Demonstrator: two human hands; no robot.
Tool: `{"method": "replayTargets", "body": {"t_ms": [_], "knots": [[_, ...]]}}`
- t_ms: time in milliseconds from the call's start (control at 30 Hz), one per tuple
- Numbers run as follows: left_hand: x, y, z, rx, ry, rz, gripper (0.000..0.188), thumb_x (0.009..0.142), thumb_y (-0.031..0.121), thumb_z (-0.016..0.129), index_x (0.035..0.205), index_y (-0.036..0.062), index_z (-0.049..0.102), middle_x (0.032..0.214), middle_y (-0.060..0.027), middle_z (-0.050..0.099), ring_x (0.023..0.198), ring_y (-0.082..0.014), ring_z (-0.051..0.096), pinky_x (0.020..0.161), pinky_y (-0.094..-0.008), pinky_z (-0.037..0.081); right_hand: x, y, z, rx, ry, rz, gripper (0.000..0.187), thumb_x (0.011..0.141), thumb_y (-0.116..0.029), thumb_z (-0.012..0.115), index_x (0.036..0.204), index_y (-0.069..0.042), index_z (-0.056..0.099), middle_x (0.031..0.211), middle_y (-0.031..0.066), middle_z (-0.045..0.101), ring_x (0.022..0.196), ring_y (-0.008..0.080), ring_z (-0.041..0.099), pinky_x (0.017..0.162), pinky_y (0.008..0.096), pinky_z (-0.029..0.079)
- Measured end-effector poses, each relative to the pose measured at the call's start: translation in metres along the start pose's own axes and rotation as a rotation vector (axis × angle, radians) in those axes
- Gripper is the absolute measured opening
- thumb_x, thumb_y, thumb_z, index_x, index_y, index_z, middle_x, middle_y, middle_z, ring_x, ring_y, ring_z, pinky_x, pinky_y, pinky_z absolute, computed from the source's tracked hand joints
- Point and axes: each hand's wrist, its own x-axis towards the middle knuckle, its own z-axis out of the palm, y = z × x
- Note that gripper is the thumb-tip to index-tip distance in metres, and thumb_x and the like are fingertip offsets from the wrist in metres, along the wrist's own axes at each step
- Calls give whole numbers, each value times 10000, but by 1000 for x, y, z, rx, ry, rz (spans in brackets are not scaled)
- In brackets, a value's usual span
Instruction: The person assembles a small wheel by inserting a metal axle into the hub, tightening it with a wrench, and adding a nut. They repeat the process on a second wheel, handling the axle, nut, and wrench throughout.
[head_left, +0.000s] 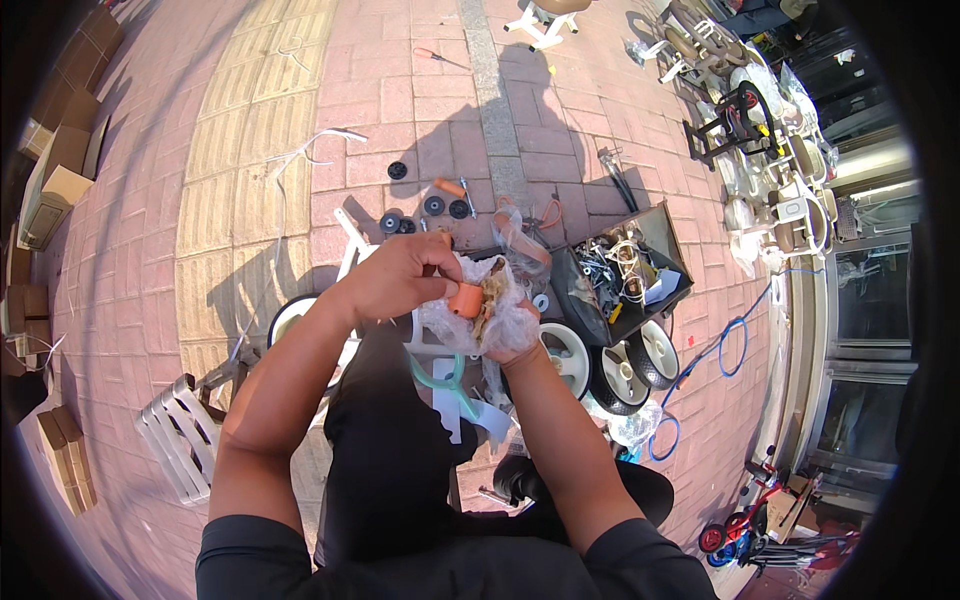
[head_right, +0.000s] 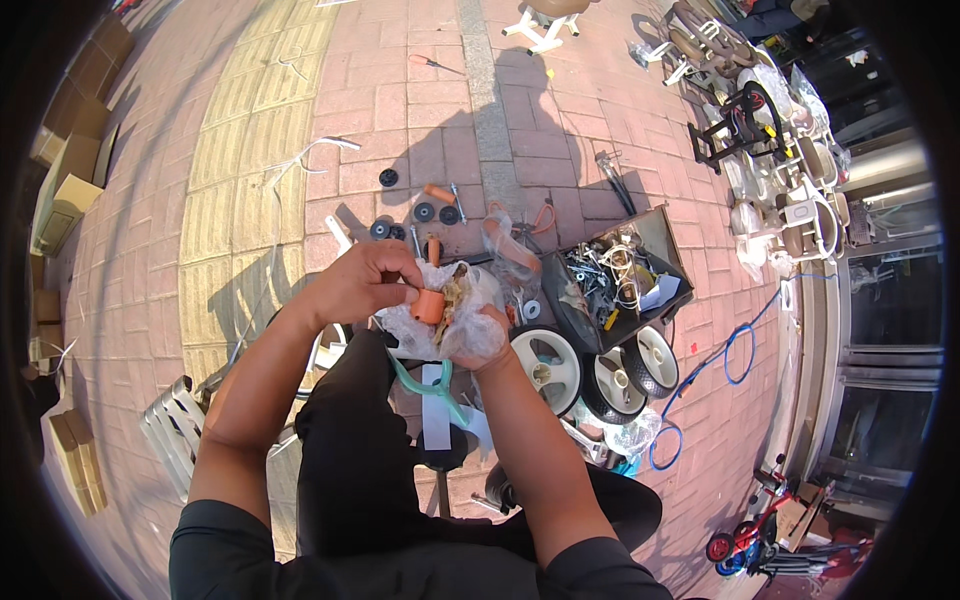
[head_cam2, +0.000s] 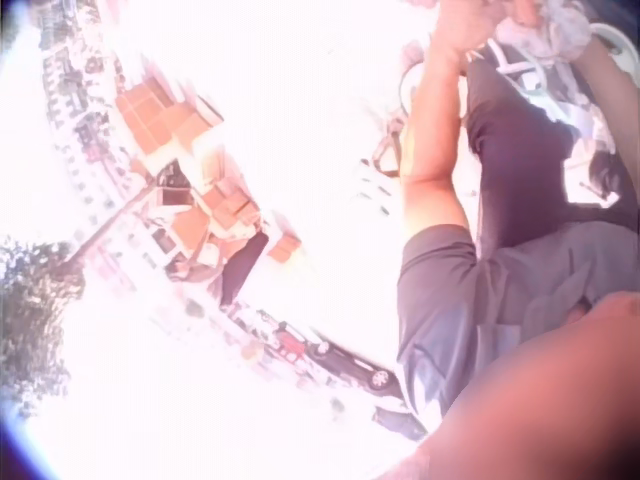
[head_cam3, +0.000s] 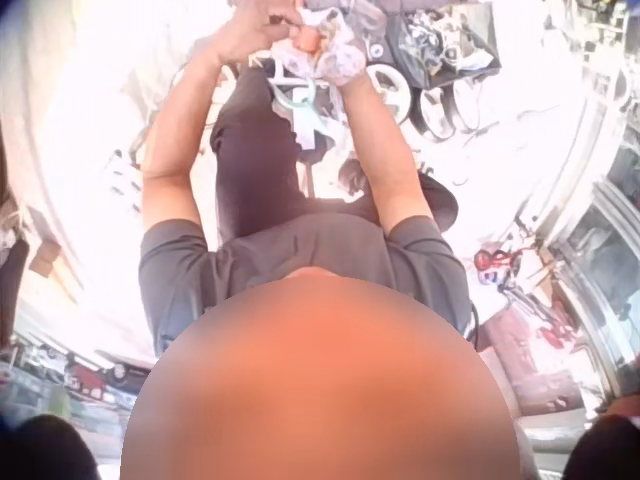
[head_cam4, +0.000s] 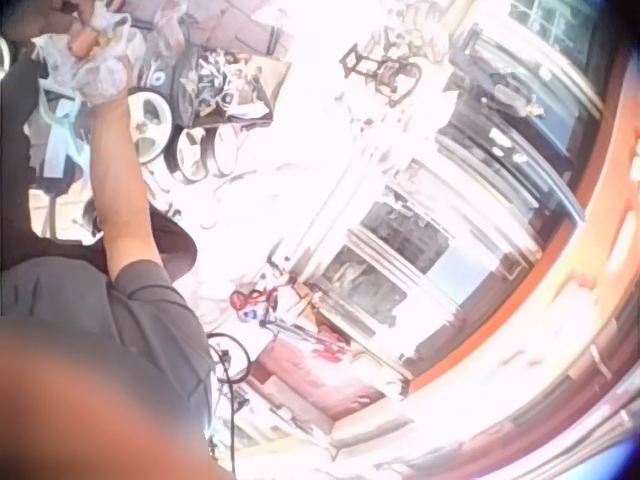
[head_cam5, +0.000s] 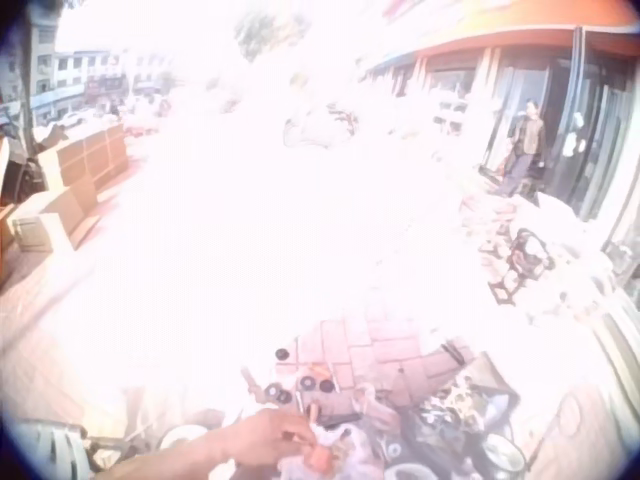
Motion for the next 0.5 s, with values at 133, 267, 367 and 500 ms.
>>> {"method": "replayTargets", "body": {"t_ms": [133,267,367,500], "knots": [[-13,8,3,-23,-38,-41,112,816,-35,701,913,21,700,897,-44,610,853,-168,588,770,-296,465,-8,12,7,26,-156,-46,707,848,-450,574,1425,-49,498,1407,216,546,1266,406,559,1085,564,437],[-22,11,7,-63,-60,-21,114,807,-20,708,915,18,713,898,-51,638,871,-180,615,776,-308,483,-14,20,7,31,-124,-58,687,860,-479,551,1420,-82,516,1405,201,554,1265,400,563,1074,562,449],[-25,11,11,-128,-75,-63,99,816,-8,714,912,17,703,899,-48,632,872,-176,609,790,-301,480,-19,24,4,62,-94,-87,716,823,-461,600,1426,-87,509,1407,195,554,1263,394,565,1077,558,446],[-26,13,18,-154,-81,-121,78,847,12,703,923,22,690,913,-35,622,874,-150,595,801,-283,470,-26,25,-1,72,-77,-106,774,771,-398,654,1452,-76,475,1411,188,551,1264,386,565,1086,552,438]]}}
